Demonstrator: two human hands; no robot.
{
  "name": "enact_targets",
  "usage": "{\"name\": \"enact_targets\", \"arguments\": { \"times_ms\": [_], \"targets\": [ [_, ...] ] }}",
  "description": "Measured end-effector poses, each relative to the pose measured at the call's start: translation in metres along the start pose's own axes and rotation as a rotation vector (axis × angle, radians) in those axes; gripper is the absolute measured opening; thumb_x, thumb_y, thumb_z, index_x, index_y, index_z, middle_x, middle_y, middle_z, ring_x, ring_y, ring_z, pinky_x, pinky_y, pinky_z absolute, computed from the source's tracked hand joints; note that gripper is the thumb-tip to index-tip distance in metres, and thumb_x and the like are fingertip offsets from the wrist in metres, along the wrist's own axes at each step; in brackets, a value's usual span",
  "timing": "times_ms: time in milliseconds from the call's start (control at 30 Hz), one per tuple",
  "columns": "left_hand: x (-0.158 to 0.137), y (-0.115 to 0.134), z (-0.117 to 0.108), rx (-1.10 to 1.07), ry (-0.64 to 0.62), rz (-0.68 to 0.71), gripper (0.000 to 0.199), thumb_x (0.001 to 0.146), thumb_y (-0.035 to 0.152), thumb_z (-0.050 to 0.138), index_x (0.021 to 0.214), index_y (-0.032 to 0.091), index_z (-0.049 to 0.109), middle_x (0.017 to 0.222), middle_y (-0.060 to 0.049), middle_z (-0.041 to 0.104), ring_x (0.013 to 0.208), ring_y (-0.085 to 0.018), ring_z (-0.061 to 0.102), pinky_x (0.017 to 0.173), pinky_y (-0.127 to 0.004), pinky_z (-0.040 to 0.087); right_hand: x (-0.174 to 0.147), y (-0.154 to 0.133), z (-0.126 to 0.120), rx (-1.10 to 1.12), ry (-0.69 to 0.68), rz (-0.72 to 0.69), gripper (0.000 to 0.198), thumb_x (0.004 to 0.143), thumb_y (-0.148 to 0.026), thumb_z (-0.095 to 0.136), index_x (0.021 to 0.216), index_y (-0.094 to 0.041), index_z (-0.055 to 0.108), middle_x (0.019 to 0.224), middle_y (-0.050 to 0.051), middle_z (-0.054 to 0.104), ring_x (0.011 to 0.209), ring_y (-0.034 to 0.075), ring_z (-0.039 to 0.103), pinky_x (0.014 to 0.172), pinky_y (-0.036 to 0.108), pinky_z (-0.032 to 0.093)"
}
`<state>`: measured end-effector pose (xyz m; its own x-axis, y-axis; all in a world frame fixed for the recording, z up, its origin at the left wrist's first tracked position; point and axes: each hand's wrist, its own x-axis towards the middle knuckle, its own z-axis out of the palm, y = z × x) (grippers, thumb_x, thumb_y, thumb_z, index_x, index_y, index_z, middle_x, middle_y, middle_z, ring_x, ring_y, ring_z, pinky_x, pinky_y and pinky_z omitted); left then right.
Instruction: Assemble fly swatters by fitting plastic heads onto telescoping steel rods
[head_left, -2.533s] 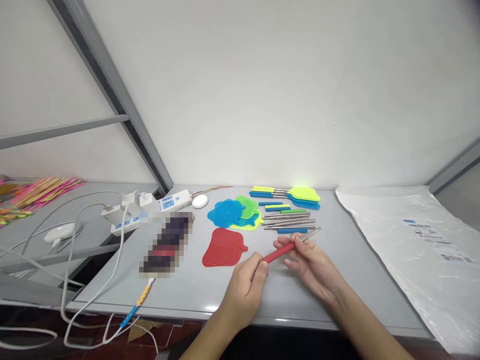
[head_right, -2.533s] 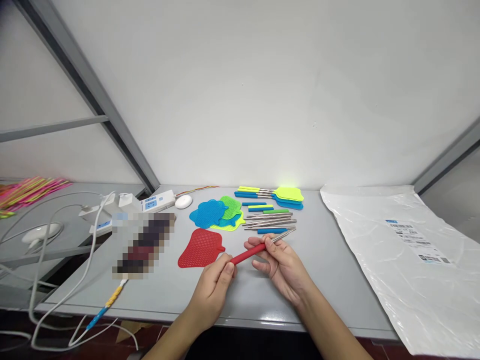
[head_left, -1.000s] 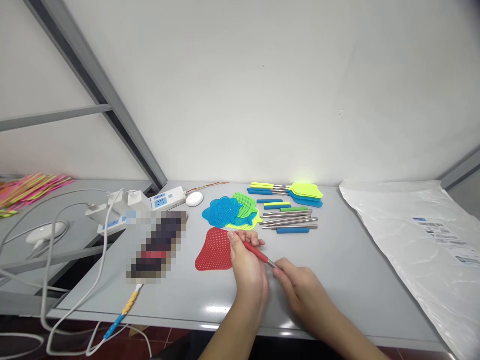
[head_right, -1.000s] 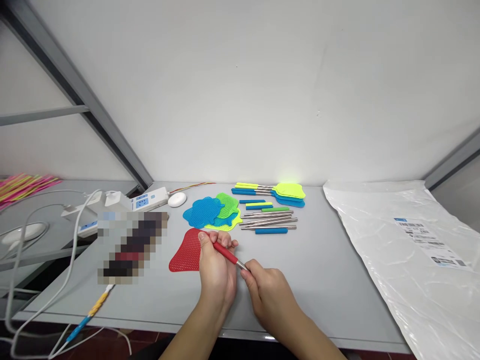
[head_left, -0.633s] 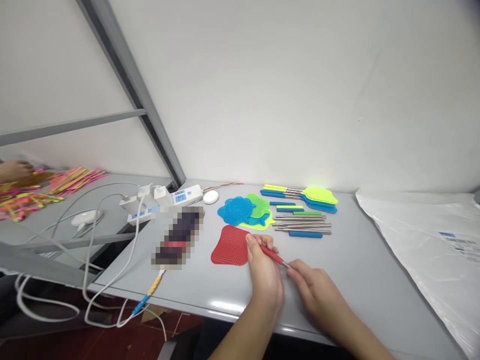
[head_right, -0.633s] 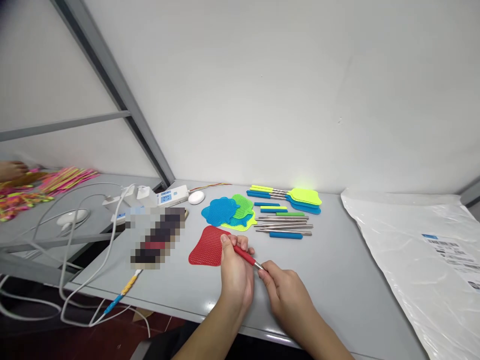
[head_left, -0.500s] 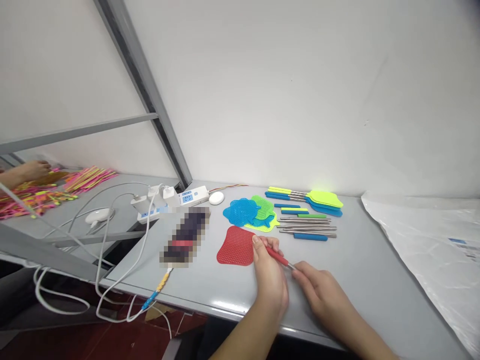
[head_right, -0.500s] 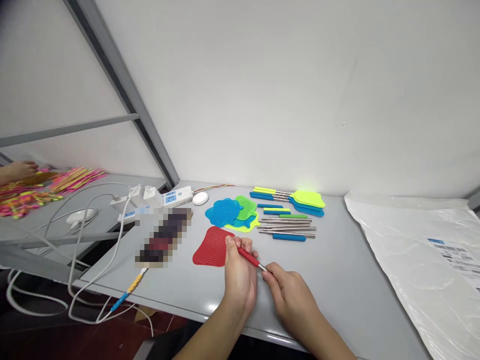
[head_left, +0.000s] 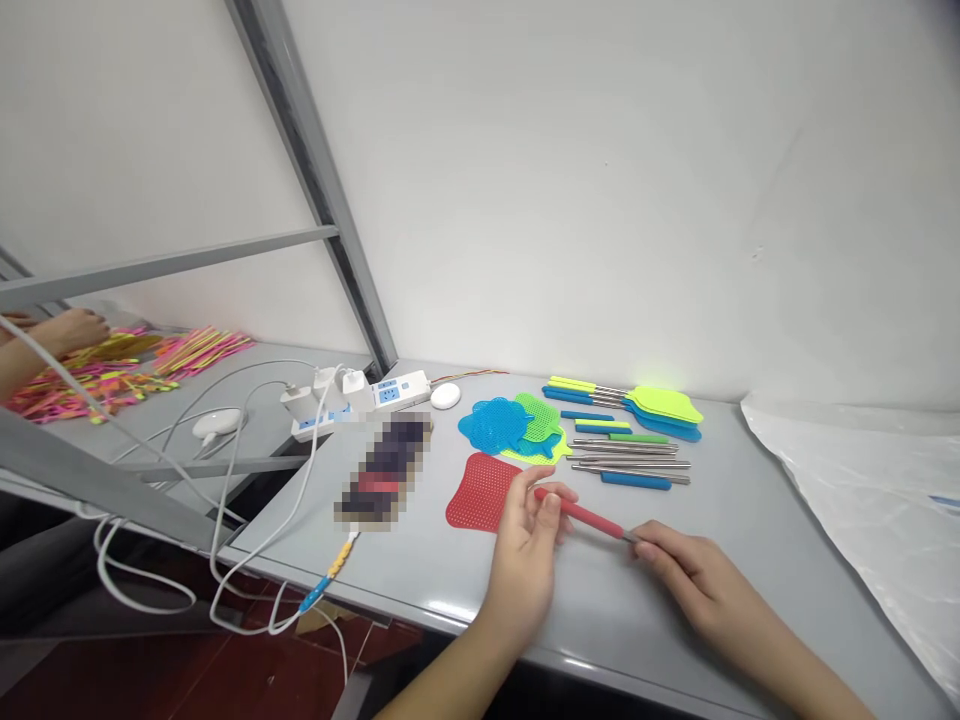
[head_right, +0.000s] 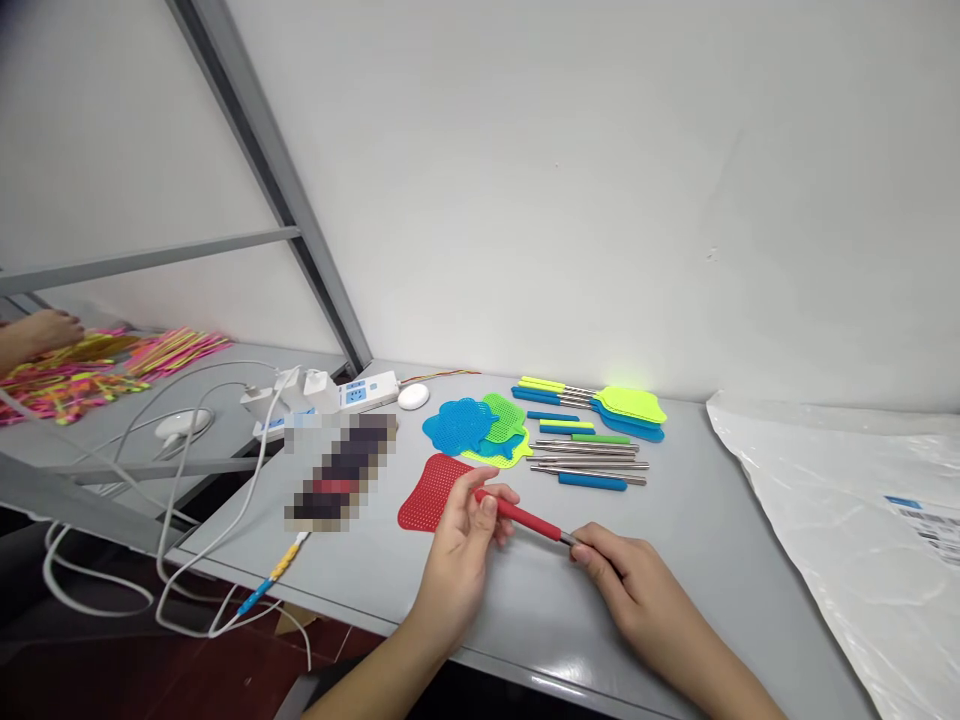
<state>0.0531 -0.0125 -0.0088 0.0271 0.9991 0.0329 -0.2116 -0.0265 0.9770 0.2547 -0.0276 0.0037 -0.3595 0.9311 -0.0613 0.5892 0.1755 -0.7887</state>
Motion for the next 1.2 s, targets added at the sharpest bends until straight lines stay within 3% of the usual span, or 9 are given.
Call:
{"name": "enact_targets", "arguments": {
  "times_ms": [167,267,367,467,633,733,867,1000,1200],
  "targets": [
    [0.004,0.008,-0.03,0.572,-0.2,0.248,0.024,0.095,0.039,0.047,0.106,0.022,0.06,0.099,-0.006,0.065,0.091,-0.018,0.057,0.078,-0.03,0.041,0.001,-0.005,-0.005,-0.052,-0.09,0.004,0.033,0.1,-0.045,0.028,0.089,-0.025,0.052,0.084,-0.001,0.06,0.079,0.016,0.057,0.072,0.027,0.041],
    [0.01,0.011,-0.044,1.093,-0.302,0.531,0.021,0.094,0.038,0.05,0.099,0.022,0.062,0.089,-0.004,0.064,0.083,-0.019,0.053,0.07,-0.032,0.035,0.003,-0.005,-0.006,-0.219,-0.094,-0.022,0.032,0.1,-0.043,0.027,0.09,-0.024,0.05,0.083,0.0,0.06,0.075,0.016,0.056,0.069,0.028,0.04],
    [0.014,0.013,-0.049,1.362,-0.3,0.663,0.022,0.097,0.032,0.043,0.091,0.022,0.061,0.078,-0.002,0.06,0.074,-0.017,0.047,0.066,-0.032,0.028,0.005,-0.001,-0.006,-0.456,-0.074,-0.082,0.032,0.101,-0.039,0.024,0.088,-0.023,0.049,0.072,0.0,0.058,0.064,0.017,0.052,0.06,0.028,0.035],
    [0.016,0.016,-0.048,1.381,-0.328,0.654,0.026,0.099,0.029,0.039,0.083,0.019,0.058,0.073,-0.001,0.058,0.071,-0.016,0.045,0.067,-0.033,0.026,0.008,0.002,-0.005,-0.643,-0.012,-0.207,0.03,0.101,-0.032,0.025,0.085,-0.022,0.048,0.066,-0.001,0.056,0.058,0.016,0.049,0.056,0.028,0.03],
    [0.014,0.027,-0.047,1.294,-0.414,0.439,0.032,0.1,0.031,0.033,0.076,0.018,0.05,0.073,0.0,0.058,0.068,-0.015,0.046,0.069,-0.033,0.028,0.016,0.0,-0.009,-0.836,0.139,-0.453,0.026,0.1,-0.025,0.031,0.079,-0.022,0.047,0.065,-0.002,0.056,0.055,0.015,0.044,0.057,0.028,0.025],
    [0.01,0.039,-0.05,1.261,-0.451,0.328,0.035,0.101,0.033,0.029,0.075,0.019,0.048,0.075,0.001,0.059,0.068,-0.015,0.048,0.071,-0.032,0.03,0.021,-0.003,-0.01,-0.871,0.134,-0.514,0.025,0.099,-0.023,0.032,0.078,-0.022,0.047,0.065,-0.002,0.055,0.055,0.014,0.043,0.058,0.029,0.024],
    [0.0,0.051,-0.053,1.362,-0.484,0.306,0.031,0.1,0.033,0.031,0.08,0.02,0.051,0.081,-0.001,0.06,0.078,-0.019,0.053,0.075,-0.034,0.03,0.026,-0.01,-0.004,-0.832,0.046,-0.529,0.024,0.099,-0.022,0.033,0.079,-0.021,0.046,0.067,-0.002,0.057,0.056,0.014,0.044,0.059,0.029,0.024],
    [-0.01,0.049,-0.053,1.416,-0.559,0.328,0.023,0.099,0.025,0.033,0.083,0.021,0.049,0.077,0.001,0.06,0.069,-0.018,0.053,0.067,-0.032,0.028,0.033,-0.026,0.005,-0.735,-0.076,-0.495,0.024,0.099,-0.024,0.035,0.077,-0.022,0.045,0.067,-0.003,0.057,0.055,0.012,0.044,0.057,0.029,0.023],
    [-0.006,0.04,-0.065,1.568,-0.385,0.559,0.019,0.097,0.018,0.037,0.089,0.02,0.054,0.08,-0.001,0.06,0.075,-0.02,0.051,0.066,-0.034,0.025,0.045,-0.05,0.013,-0.509,-0.125,-0.329,0.032,0.1,-0.034,0.03,0.075,-0.022,0.047,0.06,-0.003,0.052,0.052,0.012,0.042,0.052,0.027,0.023]
  ]
}}
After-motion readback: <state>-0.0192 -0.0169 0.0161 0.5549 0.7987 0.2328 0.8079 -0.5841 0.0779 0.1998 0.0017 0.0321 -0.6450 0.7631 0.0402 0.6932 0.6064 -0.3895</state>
